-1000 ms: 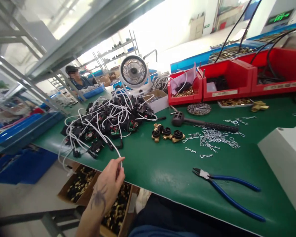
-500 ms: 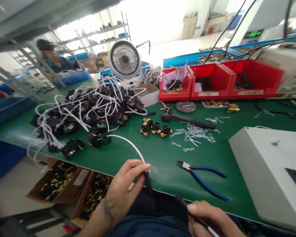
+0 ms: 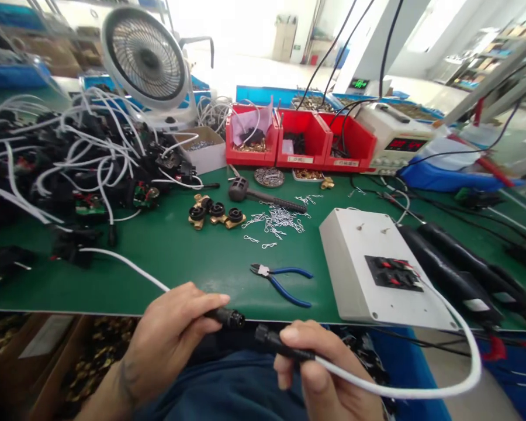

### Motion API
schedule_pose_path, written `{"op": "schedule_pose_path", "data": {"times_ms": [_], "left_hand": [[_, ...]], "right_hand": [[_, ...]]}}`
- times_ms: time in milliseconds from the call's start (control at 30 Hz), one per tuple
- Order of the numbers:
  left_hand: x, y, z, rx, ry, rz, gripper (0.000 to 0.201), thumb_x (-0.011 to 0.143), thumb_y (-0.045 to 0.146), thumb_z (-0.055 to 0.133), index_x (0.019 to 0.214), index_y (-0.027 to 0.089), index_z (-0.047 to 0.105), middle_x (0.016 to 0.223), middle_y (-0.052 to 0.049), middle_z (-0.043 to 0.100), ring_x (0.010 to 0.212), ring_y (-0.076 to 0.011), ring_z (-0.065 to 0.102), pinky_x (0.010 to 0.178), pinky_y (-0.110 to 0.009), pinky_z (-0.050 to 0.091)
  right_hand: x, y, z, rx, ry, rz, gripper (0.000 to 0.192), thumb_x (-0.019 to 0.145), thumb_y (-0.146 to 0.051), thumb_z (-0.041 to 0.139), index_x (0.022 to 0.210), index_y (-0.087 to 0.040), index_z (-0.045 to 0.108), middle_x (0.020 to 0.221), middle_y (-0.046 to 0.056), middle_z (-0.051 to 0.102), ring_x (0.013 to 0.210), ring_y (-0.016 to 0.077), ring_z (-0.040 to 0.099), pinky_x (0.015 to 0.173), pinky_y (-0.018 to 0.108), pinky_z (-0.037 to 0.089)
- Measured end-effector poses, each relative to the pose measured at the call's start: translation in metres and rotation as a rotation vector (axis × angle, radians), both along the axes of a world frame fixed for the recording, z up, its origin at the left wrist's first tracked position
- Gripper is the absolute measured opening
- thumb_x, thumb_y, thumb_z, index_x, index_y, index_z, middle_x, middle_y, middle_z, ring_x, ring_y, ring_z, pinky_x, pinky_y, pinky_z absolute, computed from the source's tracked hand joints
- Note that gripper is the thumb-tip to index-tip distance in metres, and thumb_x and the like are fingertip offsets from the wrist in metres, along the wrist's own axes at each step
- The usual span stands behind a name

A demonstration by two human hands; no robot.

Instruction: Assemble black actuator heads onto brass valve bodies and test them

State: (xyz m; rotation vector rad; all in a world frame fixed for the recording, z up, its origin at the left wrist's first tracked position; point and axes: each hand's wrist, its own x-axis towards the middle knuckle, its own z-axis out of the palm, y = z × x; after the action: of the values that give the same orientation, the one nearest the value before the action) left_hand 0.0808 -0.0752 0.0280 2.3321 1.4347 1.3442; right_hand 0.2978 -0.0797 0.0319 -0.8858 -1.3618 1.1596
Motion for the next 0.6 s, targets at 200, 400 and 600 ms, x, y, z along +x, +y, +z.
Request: {"op": "schedule_pose_path", "data": {"times_ms": [200, 400, 600], "left_hand": [[0.002, 0.000, 0.000, 0.007, -0.009, -0.016, 0.020, 0.101, 0.028, 0.051, 0.100, 0.015, 0.066, 0.075, -0.002, 0.072, 0.065, -0.0141, 0.062, 0.060, -0.026, 0.051], [0.003, -0.002, 0.003, 0.022, 0.001, -0.010, 0.018, 0.100, 0.028, 0.052, 0.097, 0.016, 0.066, 0.078, -0.002, 0.073, 0.066, -0.0138, 0.063, 0.062, -0.026, 0.052], [0.000, 0.000, 0.005, 0.047, 0.060, 0.007, 0.018, 0.100, 0.024, 0.052, 0.097, 0.014, 0.067, 0.074, -0.003, 0.072, 0.062, -0.0129, 0.062, 0.059, -0.025, 0.051]], "right_hand": [[-0.007, 0.004, 0.003, -0.059, -0.042, 0.003, 0.018, 0.095, -0.040, 0.062, 0.104, -0.030, 0.074, 0.072, 0.002, 0.066, 0.060, 0.0093, 0.061, 0.056, 0.017, 0.050], [-0.005, 0.007, 0.005, -0.062, -0.119, 0.028, 0.016, 0.095, -0.038, 0.063, 0.103, -0.030, 0.075, 0.072, 0.001, 0.067, 0.059, 0.0085, 0.062, 0.056, 0.016, 0.050], [-0.014, 0.010, 0.000, -0.099, -0.043, 0.075, 0.016, 0.096, -0.034, 0.061, 0.106, -0.027, 0.072, 0.066, 0.001, 0.065, 0.053, 0.0100, 0.060, 0.051, 0.019, 0.048]]}}
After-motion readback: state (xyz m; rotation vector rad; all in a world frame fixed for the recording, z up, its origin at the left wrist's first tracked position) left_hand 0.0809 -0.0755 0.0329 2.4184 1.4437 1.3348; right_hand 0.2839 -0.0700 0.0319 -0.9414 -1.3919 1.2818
